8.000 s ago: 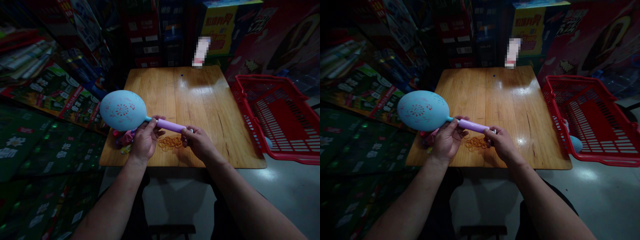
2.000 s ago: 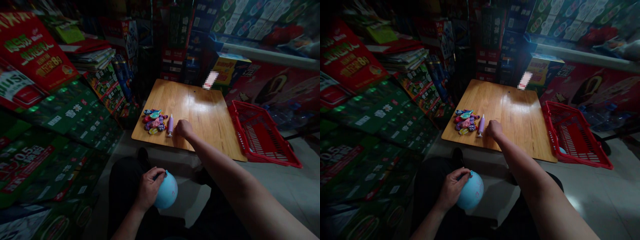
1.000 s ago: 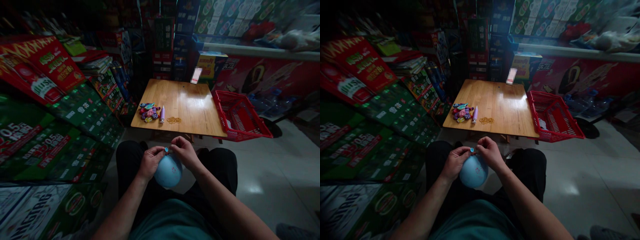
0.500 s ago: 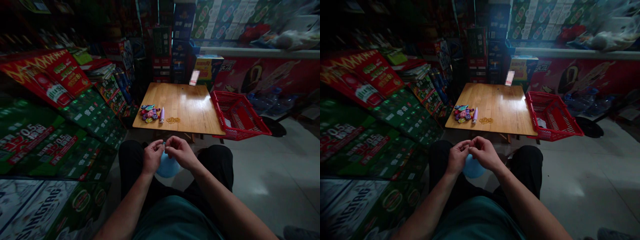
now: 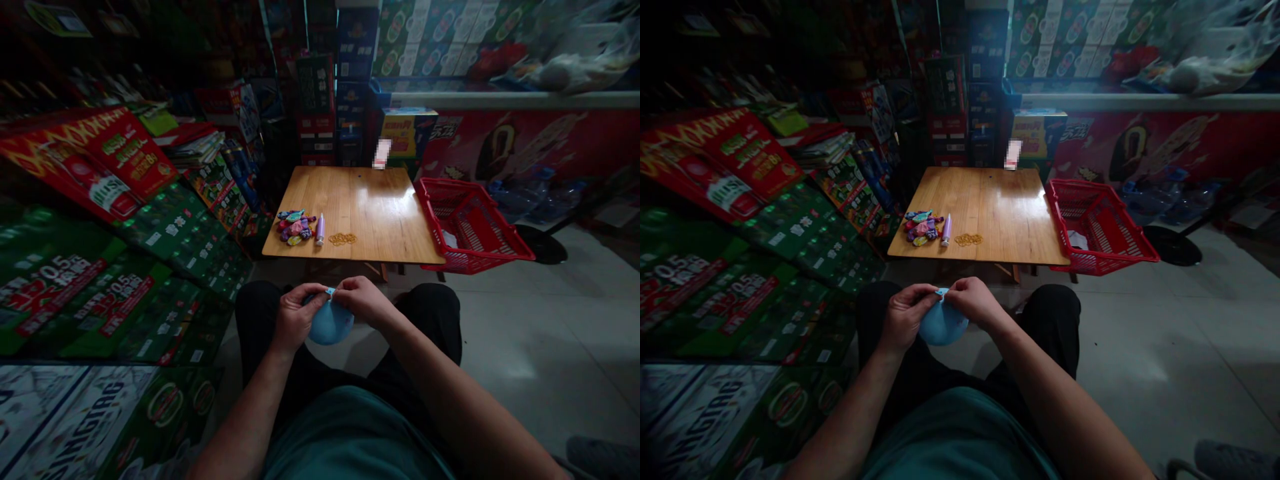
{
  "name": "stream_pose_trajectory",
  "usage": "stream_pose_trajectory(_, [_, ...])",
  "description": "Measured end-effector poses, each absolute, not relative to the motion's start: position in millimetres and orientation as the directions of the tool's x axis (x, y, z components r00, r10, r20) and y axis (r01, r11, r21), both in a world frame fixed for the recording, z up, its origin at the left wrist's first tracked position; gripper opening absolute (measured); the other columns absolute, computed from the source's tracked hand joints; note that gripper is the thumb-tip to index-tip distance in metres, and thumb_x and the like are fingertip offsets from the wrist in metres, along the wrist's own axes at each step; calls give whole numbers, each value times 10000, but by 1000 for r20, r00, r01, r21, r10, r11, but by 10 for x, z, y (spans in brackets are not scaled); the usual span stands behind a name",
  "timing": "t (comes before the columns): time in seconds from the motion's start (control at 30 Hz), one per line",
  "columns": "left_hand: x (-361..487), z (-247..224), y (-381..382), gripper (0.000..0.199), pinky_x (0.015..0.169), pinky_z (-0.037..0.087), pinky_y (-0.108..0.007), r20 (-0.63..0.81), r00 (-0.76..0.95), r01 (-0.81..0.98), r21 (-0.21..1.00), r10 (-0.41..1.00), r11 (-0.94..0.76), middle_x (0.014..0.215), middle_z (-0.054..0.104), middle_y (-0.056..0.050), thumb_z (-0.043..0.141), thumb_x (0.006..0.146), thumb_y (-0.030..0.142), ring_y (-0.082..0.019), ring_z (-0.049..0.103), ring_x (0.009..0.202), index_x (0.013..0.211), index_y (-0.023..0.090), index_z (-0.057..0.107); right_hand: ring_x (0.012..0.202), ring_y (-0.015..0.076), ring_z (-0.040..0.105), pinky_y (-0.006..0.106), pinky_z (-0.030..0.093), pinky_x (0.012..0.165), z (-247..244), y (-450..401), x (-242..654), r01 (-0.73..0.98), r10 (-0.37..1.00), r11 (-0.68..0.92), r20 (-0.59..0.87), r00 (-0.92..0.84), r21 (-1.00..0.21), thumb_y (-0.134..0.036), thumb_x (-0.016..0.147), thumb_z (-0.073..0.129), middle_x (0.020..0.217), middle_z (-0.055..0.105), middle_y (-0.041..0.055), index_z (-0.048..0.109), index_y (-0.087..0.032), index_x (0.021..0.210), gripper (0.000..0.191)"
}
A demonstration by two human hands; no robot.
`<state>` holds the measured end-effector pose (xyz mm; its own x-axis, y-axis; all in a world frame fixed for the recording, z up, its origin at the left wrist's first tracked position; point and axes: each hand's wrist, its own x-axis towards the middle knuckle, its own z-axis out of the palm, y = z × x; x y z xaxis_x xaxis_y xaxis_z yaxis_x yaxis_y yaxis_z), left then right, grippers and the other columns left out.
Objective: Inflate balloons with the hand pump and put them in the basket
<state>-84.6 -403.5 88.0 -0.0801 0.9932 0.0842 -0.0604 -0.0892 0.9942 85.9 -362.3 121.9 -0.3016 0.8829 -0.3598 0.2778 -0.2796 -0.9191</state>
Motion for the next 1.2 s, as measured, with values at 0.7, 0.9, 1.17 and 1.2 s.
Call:
stream_pose_trajectory(0.7, [-898,979,-4044,72,796,478,-264,45,197,161,984,979,-77,871,708,-30,672,835,204,-170,647,846,888,170,706,433,64,377,222,193,416,1015,-3654,882,-87,761,-545,-449,-468,-834,-231,663,664,543,534,-31,633,-150,699,94])
stream_pose_trajectory(0.9, [-856,924,-3998,221,672,468,-247,10,122,276,960,992,-43,827,701,-13,683,752,141,-177,655,776,968,191,687,480,82,383,232,253,478,1022,-3694,810,88,865,-305,-315,-392,-948,-275,706,690,527,513,-43,667,-157,702,121])
stream_pose_trajectory(1.17, [-909,784,-3923,232,719,508,-262,-174,48,-184,966,984,180,868,760,-45,836,714,265,-182,689,780,906,168,749,539,101,406,235,279,505,1075,-3846,659,59,956,-169,-178,-233,-984,-293,751,643,567,480,-40,579,-179,642,171])
stream_pose_trajectory(1.2, [-933,775,-3922,258,715,510,-256,-219,59,-263,938,974,226,842,755,-38,867,681,255,-167,686,754,887,165,739,513,94,370,235,254,486,1063,-3852,667,-22,945,-237,-225,-236,-971,-291,739,644,551,454,-49,566,-181,641,167])
